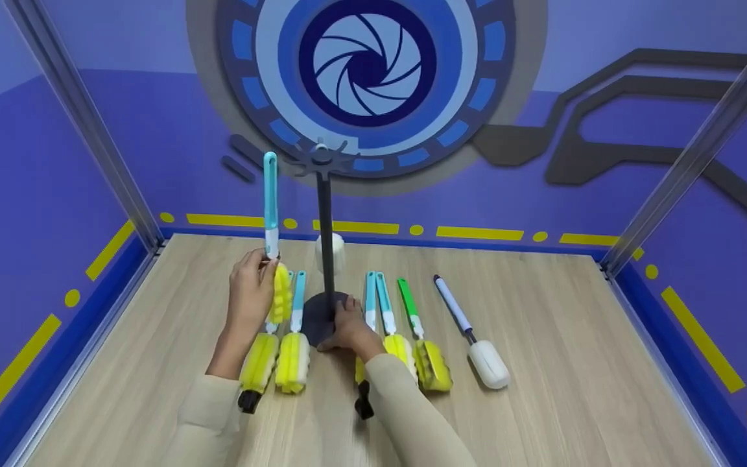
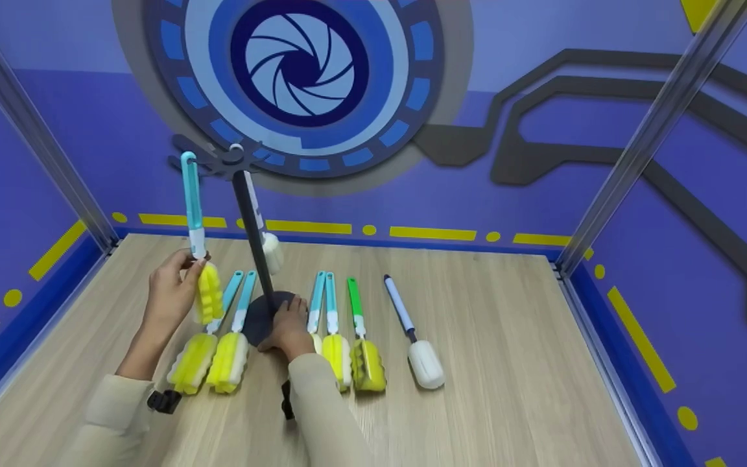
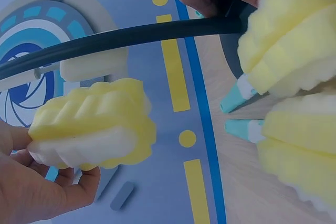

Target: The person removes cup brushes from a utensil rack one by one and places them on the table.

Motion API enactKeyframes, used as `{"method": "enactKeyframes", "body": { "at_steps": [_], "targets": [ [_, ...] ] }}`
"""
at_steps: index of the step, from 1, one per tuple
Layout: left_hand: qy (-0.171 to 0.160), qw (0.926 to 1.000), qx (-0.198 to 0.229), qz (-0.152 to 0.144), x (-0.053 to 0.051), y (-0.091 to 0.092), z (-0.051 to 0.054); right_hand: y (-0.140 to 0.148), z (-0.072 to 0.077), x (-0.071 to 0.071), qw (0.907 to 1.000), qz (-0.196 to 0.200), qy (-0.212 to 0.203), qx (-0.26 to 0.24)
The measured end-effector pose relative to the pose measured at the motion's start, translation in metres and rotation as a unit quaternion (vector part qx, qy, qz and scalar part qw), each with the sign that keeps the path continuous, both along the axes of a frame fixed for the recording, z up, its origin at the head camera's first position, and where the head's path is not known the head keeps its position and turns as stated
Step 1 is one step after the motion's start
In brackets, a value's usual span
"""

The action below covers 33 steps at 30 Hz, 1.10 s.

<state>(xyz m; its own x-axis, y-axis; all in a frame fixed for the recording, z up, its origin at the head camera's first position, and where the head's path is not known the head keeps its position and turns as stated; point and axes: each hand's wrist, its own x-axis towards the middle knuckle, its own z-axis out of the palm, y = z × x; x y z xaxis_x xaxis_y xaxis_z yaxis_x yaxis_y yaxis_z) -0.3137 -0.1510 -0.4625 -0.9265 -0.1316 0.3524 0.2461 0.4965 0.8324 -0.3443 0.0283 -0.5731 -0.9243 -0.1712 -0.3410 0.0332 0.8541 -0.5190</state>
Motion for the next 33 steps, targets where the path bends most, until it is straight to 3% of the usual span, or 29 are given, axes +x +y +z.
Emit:
{"method": "enactKeyframes", "body": {
  "at_steps": [7,19,33],
  "targets": [
    [0.004,0.9996,-0.024,0.014,0.001,-0.004,-0.004,0.0,0.001,0.0,1.0,-0.002,0.005,-0.005],
    [-0.021,0.9998,0.001,0.004,0.003,-0.003,-0.006,-0.001,0.0,0.0,0.9999,-0.013,-0.002,-0.007],
    [-0.028,0.9992,-0.018,0.02,0.005,-0.008,-0.012,0.001,-0.002,0.0,0.9999,0.0,0.01,0.0]
  ]
}}
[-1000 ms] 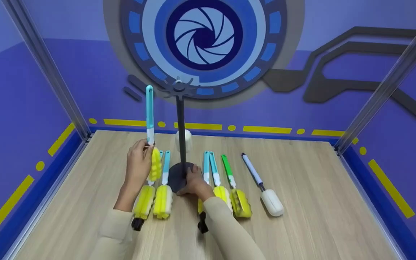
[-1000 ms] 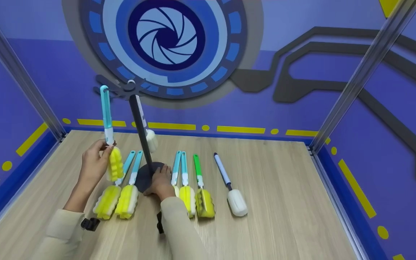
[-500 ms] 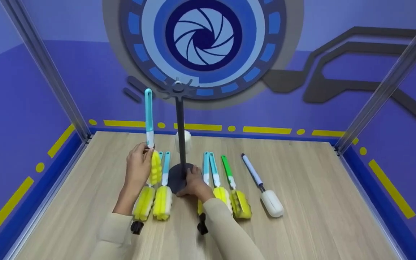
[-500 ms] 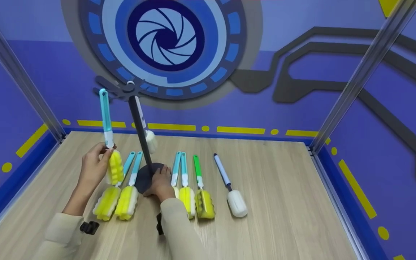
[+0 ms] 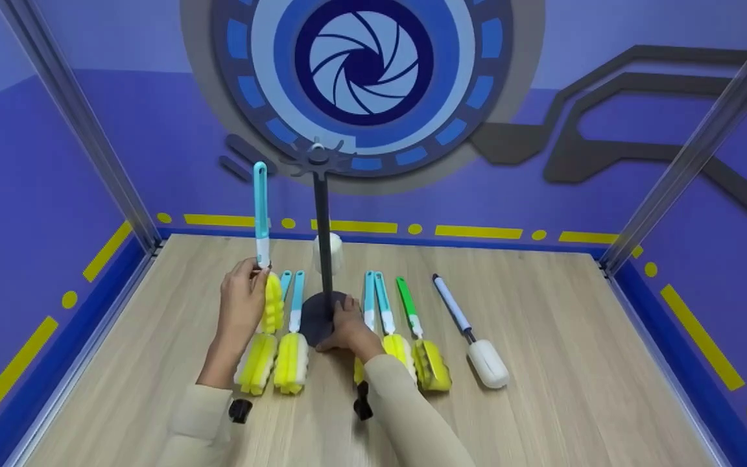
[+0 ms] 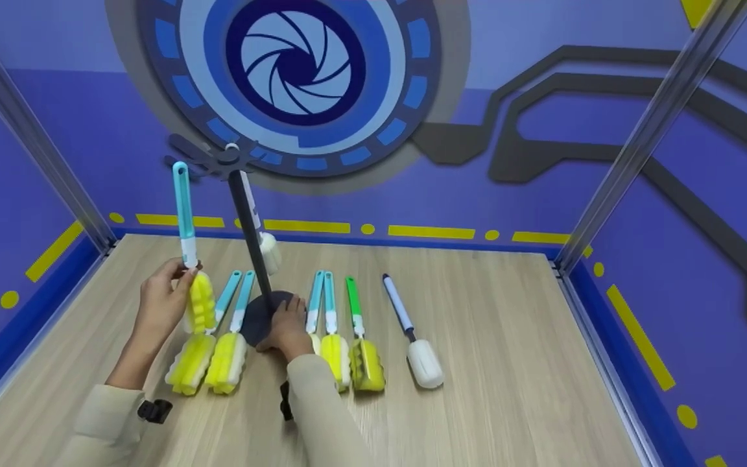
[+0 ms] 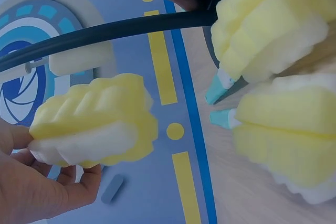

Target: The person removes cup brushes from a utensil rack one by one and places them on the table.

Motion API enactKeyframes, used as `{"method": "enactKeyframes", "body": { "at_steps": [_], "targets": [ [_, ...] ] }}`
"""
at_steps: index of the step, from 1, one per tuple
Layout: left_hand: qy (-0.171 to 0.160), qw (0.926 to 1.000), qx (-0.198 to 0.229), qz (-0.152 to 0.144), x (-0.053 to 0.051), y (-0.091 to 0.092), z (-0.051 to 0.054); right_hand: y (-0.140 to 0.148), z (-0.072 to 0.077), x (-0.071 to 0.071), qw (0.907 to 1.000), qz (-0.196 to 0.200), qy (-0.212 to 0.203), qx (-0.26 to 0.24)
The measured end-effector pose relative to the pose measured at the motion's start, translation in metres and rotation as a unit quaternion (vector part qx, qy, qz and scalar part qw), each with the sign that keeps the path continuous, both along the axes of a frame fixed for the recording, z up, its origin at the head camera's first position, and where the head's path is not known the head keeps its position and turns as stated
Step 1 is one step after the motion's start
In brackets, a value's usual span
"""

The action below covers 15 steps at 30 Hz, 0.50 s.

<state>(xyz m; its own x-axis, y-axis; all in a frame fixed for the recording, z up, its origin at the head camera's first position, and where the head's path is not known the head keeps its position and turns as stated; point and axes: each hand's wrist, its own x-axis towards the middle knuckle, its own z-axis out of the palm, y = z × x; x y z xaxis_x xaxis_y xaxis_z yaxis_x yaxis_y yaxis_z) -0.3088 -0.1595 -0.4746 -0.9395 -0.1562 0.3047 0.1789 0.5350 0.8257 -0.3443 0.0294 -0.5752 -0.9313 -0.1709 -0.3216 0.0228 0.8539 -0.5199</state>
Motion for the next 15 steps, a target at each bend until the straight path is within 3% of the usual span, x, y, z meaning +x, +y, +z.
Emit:
{"method": "enactKeyframes", "body": {
  "at_steps": [15],
  "targets": [
    [-0.036,0.9992,-0.009,0.015,0.007,-0.018,-0.009,-0.002,0.001,0.001,1.0,-0.002,-0.004,-0.007]
  ]
}}
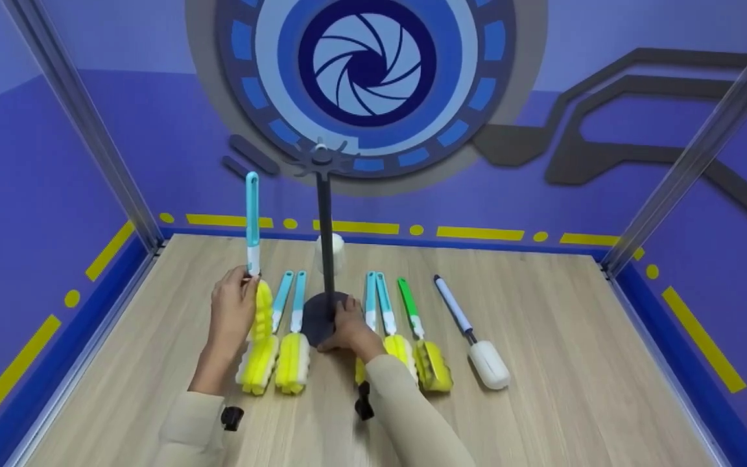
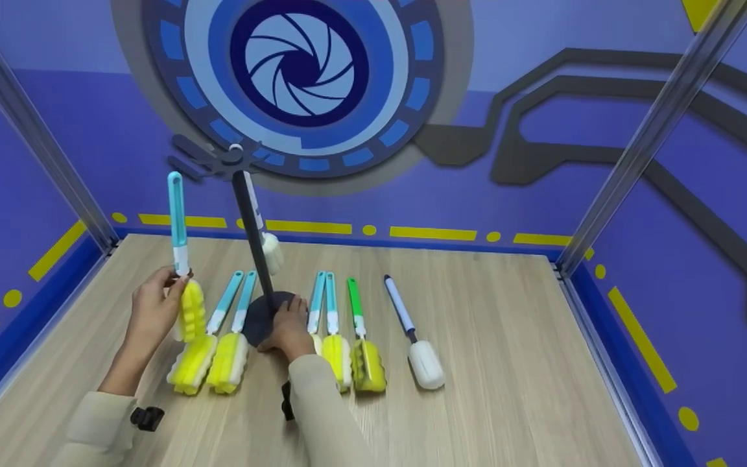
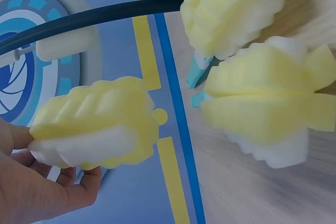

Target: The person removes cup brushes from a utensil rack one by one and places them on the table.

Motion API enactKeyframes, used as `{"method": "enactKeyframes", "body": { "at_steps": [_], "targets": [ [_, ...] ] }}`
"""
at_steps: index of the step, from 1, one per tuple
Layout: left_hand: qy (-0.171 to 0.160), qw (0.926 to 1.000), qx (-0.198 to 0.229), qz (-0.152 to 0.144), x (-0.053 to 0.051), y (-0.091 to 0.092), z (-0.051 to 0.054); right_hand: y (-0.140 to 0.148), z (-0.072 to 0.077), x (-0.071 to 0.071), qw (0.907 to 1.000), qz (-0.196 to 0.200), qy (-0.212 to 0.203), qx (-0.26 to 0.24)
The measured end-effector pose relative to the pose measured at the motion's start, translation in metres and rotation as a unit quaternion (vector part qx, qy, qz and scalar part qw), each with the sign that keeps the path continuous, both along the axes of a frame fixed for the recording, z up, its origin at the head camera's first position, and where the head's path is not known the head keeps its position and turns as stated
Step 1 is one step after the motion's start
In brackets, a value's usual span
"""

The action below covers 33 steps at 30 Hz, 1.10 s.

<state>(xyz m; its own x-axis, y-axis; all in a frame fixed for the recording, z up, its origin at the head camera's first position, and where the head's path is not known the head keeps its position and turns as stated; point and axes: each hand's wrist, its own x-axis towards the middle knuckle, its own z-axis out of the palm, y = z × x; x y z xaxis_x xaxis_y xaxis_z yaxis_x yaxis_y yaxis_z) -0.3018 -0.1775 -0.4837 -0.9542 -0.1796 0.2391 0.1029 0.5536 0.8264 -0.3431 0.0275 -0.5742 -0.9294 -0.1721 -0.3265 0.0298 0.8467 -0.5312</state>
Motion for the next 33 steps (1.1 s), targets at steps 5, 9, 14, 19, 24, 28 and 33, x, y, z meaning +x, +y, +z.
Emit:
{"method": "enactKeyframes", "body": {
  "at_steps": [5,9,14,19,24,28,33],
  "targets": [
    [0.005,1.0,-0.001,0.001,0.001,-0.002,-0.003,-0.001,0.0,-0.001,1.0,0.001,-0.004,0.007],
    [0.007,1.0,-0.004,0.001,0.004,-0.003,-0.007,-0.001,0.0,-0.001,1.0,-0.001,-0.006,0.005],
    [0.008,0.9998,-0.016,0.002,0.006,-0.005,-0.014,0.001,0.001,0.0,1.0,0.003,0.002,-0.006],
    [0.003,0.9998,-0.017,0.009,0.008,-0.008,-0.018,0.001,0.0,0.0,0.9999,0.008,0.005,-0.005],
    [-0.009,0.9997,-0.016,0.016,0.01,-0.013,-0.018,0.0,-0.001,0.001,1.0,0.004,-0.006,0.001],
    [-0.017,0.9993,-0.024,0.021,0.009,-0.016,-0.017,0.001,0.0,0.0,1.0,0.0,-0.004,-0.003],
    [-0.014,0.9987,-0.041,0.025,0.008,-0.022,-0.022,0.002,0.0,0.0,1.0,-0.001,-0.001,-0.007]
  ]
}}
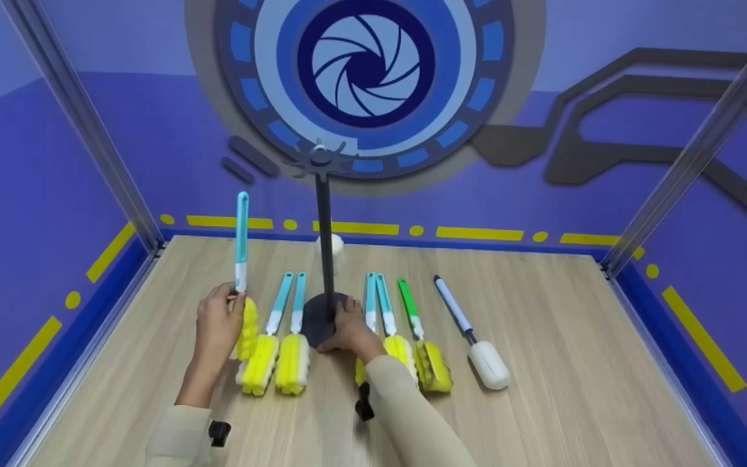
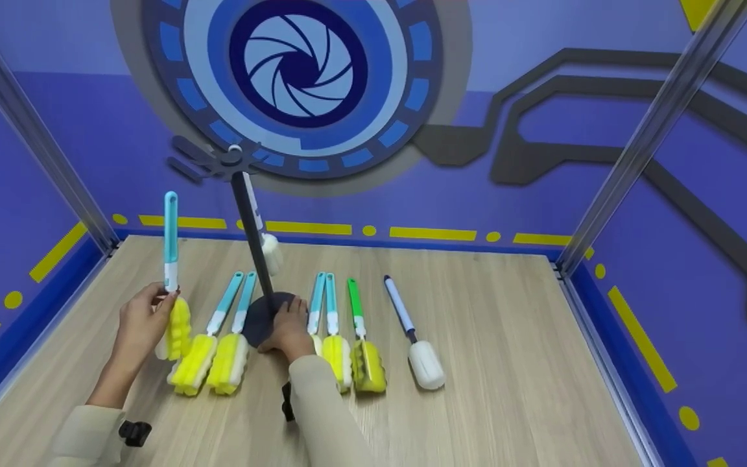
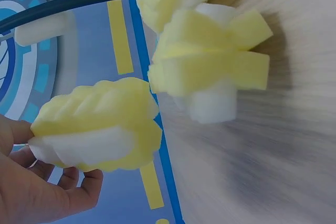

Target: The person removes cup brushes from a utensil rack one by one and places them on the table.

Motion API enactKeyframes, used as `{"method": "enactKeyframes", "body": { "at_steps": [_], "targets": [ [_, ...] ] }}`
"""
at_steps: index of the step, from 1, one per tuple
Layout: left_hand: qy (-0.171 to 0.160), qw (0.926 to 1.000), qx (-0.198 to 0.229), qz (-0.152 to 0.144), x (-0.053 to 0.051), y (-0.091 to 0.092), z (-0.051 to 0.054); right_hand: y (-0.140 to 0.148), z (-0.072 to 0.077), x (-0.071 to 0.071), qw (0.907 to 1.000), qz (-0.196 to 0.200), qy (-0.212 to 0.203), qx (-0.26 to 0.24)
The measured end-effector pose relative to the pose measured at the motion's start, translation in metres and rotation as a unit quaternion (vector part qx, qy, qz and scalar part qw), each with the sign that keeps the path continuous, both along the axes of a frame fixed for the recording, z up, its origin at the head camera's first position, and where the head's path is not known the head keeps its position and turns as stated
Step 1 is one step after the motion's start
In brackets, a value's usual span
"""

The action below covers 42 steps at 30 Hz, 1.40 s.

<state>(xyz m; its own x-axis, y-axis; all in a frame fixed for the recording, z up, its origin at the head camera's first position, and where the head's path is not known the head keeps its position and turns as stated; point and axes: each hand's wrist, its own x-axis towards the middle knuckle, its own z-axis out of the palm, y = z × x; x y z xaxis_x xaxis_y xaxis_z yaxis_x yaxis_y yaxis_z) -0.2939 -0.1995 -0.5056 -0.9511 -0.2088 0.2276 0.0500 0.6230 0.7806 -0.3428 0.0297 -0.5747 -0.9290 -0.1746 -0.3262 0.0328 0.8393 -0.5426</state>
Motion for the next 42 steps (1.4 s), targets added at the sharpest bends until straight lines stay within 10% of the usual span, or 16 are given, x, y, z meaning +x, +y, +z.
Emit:
{"method": "enactKeyframes", "body": {
  "at_steps": [23,42],
  "targets": [
    [-0.031,0.9993,0.006,0.02,-0.005,-0.025,-0.005,0.0,0.0,0.0,0.9999,0.009,0.006,0.001],
    [-0.069,0.9965,-0.044,0.02,-0.012,-0.031,-0.036,0.0,-0.001,0.0,0.9998,0.011,0.011,0.011]
  ]
}}
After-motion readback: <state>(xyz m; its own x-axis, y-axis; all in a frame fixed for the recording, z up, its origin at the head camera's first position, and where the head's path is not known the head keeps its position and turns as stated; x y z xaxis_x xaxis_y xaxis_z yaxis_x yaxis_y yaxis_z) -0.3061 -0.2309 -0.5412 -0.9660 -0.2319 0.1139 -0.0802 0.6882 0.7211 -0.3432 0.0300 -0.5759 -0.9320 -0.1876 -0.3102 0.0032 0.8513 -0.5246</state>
